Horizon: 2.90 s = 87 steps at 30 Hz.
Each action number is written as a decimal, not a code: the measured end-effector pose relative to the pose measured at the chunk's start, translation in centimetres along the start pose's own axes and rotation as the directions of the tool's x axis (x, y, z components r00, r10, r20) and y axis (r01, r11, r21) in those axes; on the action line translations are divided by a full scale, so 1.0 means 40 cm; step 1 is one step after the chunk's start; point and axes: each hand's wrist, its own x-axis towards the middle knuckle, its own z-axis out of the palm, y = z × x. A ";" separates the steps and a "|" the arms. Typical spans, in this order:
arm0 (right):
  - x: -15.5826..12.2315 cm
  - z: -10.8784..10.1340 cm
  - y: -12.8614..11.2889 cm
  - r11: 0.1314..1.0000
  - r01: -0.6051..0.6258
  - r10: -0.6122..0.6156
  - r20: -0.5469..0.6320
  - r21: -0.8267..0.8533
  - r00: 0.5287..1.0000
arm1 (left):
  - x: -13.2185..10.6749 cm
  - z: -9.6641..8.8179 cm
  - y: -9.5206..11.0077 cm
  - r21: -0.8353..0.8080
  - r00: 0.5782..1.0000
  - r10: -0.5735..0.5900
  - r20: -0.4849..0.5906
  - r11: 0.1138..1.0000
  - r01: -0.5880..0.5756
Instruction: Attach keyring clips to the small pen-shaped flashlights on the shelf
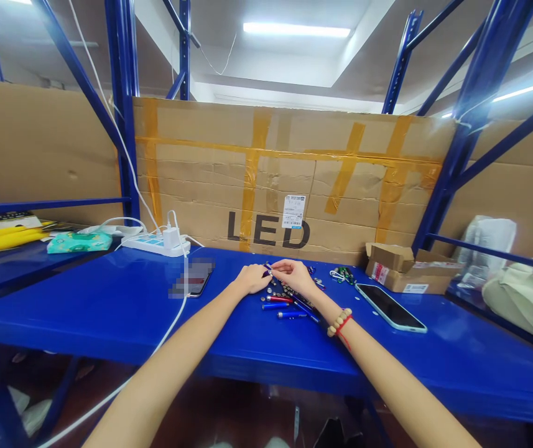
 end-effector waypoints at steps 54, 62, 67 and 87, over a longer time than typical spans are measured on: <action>-0.222 0.130 -0.133 0.952 0.061 -0.007 -0.175 0.302 0.985 | -0.294 0.004 0.105 -0.165 0.929 -0.284 -0.238 0.954 0.250; -0.232 0.130 -0.141 0.963 -0.005 0.040 -0.124 0.271 0.992 | -0.270 0.011 0.060 -0.276 0.959 -0.235 -0.158 0.943 0.185; -0.230 0.130 -0.138 0.963 -0.007 0.037 -0.105 0.268 0.994 | -0.276 0.000 0.049 -0.436 0.968 -0.200 -0.153 0.892 0.115; -0.224 0.127 -0.127 0.940 -0.058 0.080 -0.053 0.336 0.995 | -0.282 -0.003 0.055 -0.460 0.958 -0.257 -0.129 0.871 0.172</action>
